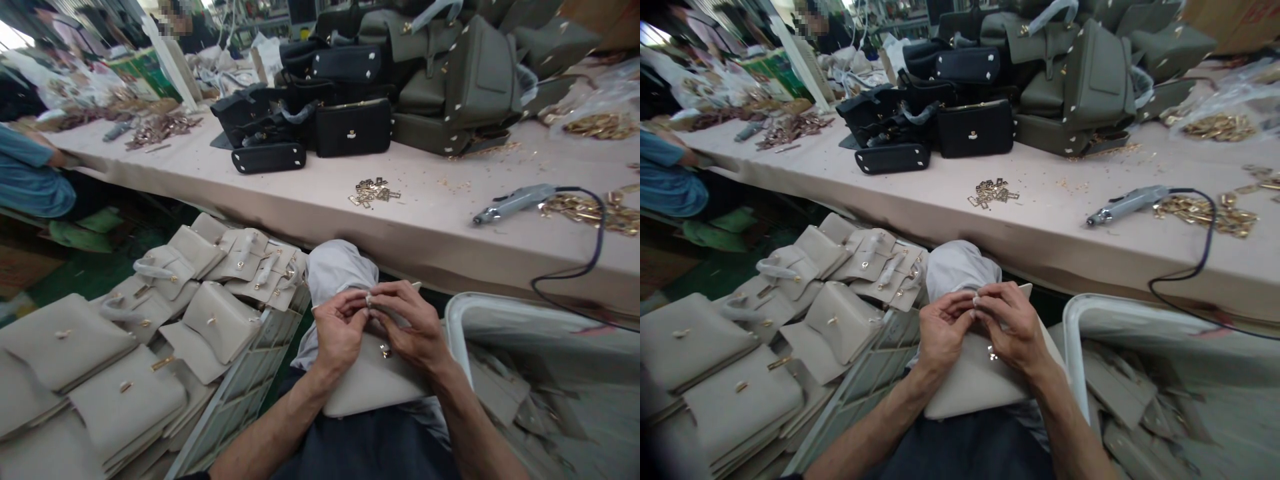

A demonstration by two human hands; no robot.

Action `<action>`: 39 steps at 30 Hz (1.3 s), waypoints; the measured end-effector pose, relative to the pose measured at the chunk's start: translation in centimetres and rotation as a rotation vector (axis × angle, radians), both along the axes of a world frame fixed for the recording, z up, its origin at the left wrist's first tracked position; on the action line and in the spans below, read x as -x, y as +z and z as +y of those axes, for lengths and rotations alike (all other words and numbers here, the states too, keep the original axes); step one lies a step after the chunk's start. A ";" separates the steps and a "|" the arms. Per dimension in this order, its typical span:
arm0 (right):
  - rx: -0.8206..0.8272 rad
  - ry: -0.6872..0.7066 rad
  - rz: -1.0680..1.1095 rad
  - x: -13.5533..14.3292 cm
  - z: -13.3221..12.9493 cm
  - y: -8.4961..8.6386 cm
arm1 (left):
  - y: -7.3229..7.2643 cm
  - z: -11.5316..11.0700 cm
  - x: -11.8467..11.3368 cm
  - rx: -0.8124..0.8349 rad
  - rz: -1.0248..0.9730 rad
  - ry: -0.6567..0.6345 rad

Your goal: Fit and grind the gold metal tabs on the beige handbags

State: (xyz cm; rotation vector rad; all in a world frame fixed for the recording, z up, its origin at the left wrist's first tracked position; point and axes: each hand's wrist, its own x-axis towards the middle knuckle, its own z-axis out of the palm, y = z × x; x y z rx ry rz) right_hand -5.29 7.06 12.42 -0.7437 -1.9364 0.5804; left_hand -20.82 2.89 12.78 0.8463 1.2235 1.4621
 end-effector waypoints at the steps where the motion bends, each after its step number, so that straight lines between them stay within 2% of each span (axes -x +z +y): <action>1: -0.024 0.006 0.007 0.2 0.1 -0.1 | -0.1 0.0 0.0 -0.003 0.001 -0.006; 7: -0.037 0.028 0.013 0.8 -0.4 0.3 | -0.5 0.0 0.2 0.007 0.005 0.006; 11: 0.145 0.018 0.296 1.2 -1.2 1.6 | -0.2 -0.1 0.2 0.041 -0.026 0.010; 12: 0.171 -0.040 0.383 0.9 -1.1 1.9 | -0.2 -0.1 0.2 0.049 -0.040 0.010; 14: 0.164 -0.258 0.449 -0.4 -0.3 2.0 | -0.4 -0.2 0.3 0.058 -0.061 0.006; 16: 0.157 -0.529 0.351 -2.7 1.0 1.1 | -0.7 -0.2 0.4 0.057 -0.054 0.006; 18: 0.247 -0.687 0.167 -5.0 1.9 -0.8 | -0.8 -0.2 0.7 0.052 -0.029 -0.002; 19: 0.333 -0.693 0.061 -5.9 2.0 -1.9 | -0.8 -0.2 0.9 0.050 -0.016 -0.009; 21: 0.541 -0.570 -0.129 -6.9 1.0 -3.8 | -0.4 -0.1 1.3 0.057 0.006 -0.028; 23: 0.729 -0.393 -0.190 -6.6 -1.0 -4.4 | 0.4 -0.2 1.7 0.094 0.013 -0.058; 24: 0.766 -0.371 -0.178 -6.2 -2.1 -4.3 | 0.8 -0.2 1.9 0.125 0.009 -0.075; 26: 0.819 -0.363 -0.153 -5.0 -3.7 -3.6 | 1.2 -0.1 2.2 0.201 -0.001 -0.095; 28: 0.871 -0.360 -0.148 -4.3 -4.3 -2.9 | 1.0 0.4 2.4 0.279 -0.026 -0.082; 33: 0.838 -0.442 -0.144 -5.1 -3.7 -1.9 | 0.7 1.6 1.3 0.441 -0.194 0.022; 36: 0.859 -0.387 -0.092 -5.7 -3.3 -2.0 | 0.9 1.6 0.8 0.469 -0.343 0.018; 39: 0.887 -0.321 -0.055 -5.6 -3.0 -1.9 | 0.3 1.5 0.8 0.506 -0.450 0.011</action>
